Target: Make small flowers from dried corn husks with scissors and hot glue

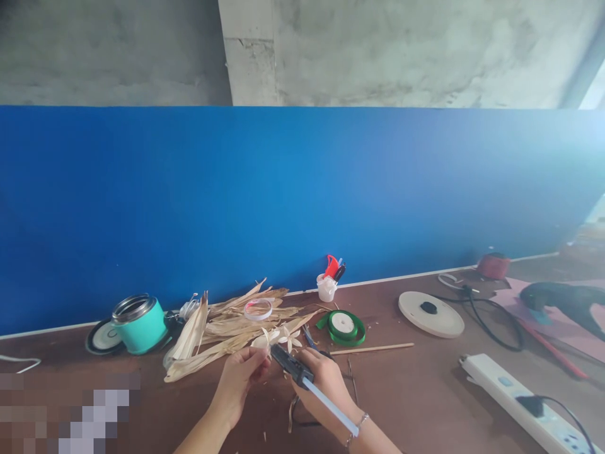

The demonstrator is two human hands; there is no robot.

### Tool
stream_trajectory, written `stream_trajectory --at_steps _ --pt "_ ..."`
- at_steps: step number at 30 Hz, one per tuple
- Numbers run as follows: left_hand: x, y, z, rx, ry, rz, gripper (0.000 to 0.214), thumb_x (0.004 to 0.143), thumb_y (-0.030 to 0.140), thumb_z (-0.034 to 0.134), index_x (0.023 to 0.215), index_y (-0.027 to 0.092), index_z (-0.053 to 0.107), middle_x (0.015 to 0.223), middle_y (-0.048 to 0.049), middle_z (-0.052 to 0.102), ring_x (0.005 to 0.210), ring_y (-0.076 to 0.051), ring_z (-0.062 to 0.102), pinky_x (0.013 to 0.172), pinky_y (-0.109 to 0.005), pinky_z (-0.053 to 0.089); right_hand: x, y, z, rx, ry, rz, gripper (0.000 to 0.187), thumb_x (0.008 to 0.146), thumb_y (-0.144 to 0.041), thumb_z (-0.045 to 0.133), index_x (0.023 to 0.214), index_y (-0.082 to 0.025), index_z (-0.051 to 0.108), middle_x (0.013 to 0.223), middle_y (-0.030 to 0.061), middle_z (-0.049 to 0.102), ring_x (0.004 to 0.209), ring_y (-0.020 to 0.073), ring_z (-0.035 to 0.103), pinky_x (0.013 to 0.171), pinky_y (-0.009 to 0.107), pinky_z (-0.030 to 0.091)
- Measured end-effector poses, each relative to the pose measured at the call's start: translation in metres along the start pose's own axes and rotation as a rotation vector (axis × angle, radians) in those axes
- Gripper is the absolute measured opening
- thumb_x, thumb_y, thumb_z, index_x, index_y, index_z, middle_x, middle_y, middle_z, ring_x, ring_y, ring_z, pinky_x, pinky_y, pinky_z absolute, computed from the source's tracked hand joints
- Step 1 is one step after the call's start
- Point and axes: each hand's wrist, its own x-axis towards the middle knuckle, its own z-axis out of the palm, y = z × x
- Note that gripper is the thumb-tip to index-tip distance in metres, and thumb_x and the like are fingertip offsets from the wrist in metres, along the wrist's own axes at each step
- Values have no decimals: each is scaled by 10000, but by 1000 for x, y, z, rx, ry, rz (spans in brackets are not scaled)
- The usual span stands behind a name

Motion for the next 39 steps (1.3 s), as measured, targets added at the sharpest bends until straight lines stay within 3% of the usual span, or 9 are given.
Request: stream_trajectory --at_steps 39 --pt "-6 1 1 -36 -22 -45 297 578 388 751 571 133 600 538 -11 622 470 -89 496 504 -213 346 2 -1 -2 -86 -58 65 101 717 -187 514 690 -177 611 724 47 660 651 164 600 592 216 386"
